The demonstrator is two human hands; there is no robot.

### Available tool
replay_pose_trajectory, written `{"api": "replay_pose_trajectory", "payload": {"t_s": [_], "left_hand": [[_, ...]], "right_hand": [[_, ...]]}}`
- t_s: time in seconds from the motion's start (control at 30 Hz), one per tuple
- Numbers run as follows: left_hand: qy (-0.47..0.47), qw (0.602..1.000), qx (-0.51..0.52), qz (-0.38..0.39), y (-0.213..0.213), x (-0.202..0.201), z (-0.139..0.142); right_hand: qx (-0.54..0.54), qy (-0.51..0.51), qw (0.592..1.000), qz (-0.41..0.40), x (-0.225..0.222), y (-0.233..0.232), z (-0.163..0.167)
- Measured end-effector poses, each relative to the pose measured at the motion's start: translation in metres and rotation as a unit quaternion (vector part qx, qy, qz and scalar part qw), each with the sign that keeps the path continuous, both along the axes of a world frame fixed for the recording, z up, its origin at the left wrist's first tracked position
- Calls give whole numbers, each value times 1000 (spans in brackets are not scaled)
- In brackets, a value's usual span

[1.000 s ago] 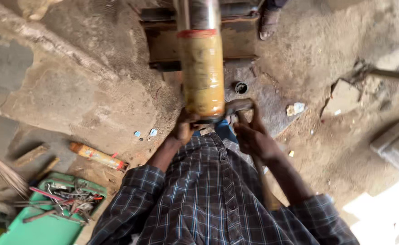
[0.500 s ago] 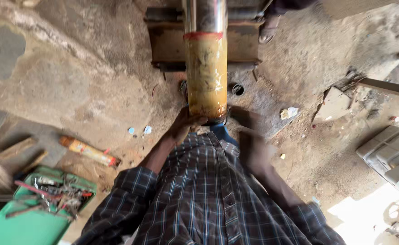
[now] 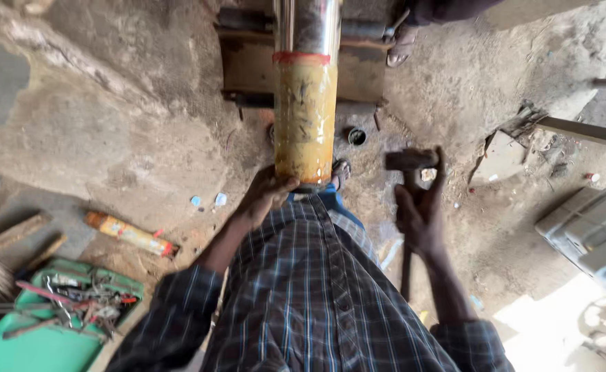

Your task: The person works on a yellow metal cylinder mounted on a stand, using a small metal rod to adjust or clean the end cap and then striking it with a hammer. Another person assists by holding the cylinder steady.

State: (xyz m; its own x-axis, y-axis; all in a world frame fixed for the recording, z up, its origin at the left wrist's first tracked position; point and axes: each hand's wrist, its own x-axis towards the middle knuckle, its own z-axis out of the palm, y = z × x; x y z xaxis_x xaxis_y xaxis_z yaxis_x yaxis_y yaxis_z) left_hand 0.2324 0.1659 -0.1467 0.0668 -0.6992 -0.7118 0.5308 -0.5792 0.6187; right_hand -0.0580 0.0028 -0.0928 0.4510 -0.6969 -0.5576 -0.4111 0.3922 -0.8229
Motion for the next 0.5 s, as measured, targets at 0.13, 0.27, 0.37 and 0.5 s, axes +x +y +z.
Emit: {"api": "replay_pose_trajectory", "payload": {"t_s": [0.13,0.27,0.37,0.5], "left_hand": [[-85,989,114,38,5,16,39],[-191,974,99,70,-2,68,62],[-169,981,39,84,-26,120,59],[-142,986,-54,65,-73,185,45]], "right_hand": [[-97,283,953,47,-52,-12,-27],[42,283,955,-80,-96,14,-68],[82,313,942,-89,-116,41,-94],[116,397,909,-42,-125,77,-106]]}}
